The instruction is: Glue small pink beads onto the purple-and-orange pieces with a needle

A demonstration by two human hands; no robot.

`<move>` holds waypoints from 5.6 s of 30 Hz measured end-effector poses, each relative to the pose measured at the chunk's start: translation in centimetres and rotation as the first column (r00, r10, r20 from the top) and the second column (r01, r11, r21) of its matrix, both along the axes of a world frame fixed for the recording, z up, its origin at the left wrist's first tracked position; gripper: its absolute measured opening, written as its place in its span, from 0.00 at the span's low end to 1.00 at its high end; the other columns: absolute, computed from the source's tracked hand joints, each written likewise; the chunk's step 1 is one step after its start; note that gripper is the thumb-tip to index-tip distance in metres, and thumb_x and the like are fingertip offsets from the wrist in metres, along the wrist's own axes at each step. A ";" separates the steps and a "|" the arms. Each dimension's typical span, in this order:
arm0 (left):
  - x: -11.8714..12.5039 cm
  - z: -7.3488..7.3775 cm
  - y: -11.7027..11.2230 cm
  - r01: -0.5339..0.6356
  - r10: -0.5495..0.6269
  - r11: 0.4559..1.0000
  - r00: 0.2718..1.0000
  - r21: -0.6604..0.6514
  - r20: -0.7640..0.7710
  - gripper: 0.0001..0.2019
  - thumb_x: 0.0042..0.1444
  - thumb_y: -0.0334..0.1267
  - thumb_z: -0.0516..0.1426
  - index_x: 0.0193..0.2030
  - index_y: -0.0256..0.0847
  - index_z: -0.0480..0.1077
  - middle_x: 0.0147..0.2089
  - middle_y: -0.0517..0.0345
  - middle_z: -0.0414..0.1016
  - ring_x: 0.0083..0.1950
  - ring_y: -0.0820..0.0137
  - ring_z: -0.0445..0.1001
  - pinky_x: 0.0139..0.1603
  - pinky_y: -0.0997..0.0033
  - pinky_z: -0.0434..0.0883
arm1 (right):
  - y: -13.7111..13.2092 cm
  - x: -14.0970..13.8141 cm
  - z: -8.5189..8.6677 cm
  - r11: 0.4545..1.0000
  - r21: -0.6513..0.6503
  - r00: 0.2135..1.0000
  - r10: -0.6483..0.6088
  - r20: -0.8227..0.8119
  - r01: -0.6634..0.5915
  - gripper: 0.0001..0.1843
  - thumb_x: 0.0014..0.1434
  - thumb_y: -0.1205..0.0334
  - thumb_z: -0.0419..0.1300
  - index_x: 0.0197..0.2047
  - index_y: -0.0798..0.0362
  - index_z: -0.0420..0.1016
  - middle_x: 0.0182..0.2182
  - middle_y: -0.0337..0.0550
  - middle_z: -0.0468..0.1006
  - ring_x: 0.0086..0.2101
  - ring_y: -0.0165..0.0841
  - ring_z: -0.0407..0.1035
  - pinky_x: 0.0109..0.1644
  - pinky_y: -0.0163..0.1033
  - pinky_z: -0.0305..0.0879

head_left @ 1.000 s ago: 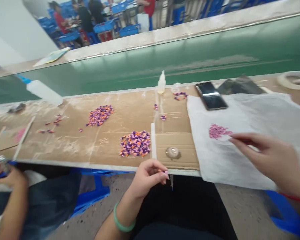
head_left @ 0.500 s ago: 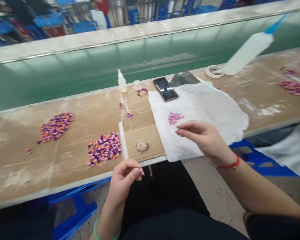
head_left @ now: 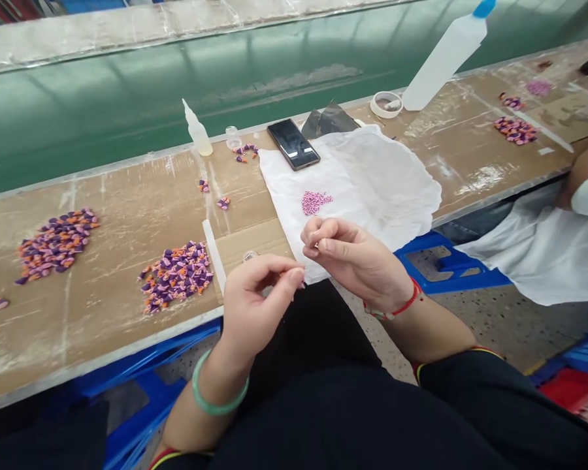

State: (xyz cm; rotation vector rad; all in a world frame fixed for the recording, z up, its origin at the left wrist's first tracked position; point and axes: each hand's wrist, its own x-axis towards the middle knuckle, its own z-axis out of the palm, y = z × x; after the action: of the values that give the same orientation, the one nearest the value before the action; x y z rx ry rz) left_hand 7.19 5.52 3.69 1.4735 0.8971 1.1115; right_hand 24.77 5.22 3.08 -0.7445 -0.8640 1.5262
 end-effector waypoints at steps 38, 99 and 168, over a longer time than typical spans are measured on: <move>-0.4 0.5 -0.7 -0.094 0.244 0.806 0.952 0.584 -0.183 0.05 0.57 0.27 0.60 0.32 0.40 0.73 0.24 0.65 0.74 0.23 0.79 0.69 0.27 0.79 0.66 | -1.9 -0.4 3.2 0.822 0.544 0.572 -0.367 0.733 -0.171 0.08 0.58 0.73 0.57 0.32 0.50 0.70 0.27 0.37 0.75 0.28 0.30 0.69 0.34 0.36 0.66; -6.8 -5.7 0.0 -0.121 0.131 0.953 0.991 -0.279 0.018 0.02 0.52 0.33 0.65 0.31 0.38 0.76 0.23 0.61 0.75 0.22 0.76 0.73 0.23 0.79 0.70 | 8.7 -3.9 -0.7 0.414 0.237 -0.004 -0.505 0.863 -0.879 0.10 0.58 0.71 0.53 0.27 0.51 0.60 0.22 0.39 0.64 0.25 0.33 0.57 0.30 0.38 0.48; -4.8 -1.3 -1.5 0.054 0.181 0.864 0.895 -0.500 0.408 0.12 0.45 0.40 0.74 0.30 0.38 0.77 0.24 0.60 0.81 0.18 0.78 0.73 0.19 0.84 0.72 | 1.6 -4.0 2.3 0.731 0.451 0.531 -0.143 0.835 -0.512 0.07 0.61 0.72 0.55 0.32 0.51 0.68 0.27 0.35 0.78 0.26 0.26 0.72 0.30 0.29 0.66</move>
State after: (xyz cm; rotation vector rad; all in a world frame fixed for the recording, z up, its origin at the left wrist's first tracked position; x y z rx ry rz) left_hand 2.34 4.03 2.39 0.7194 0.8285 1.0962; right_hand 20.72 6.86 5.43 -0.8338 -2.1819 0.8172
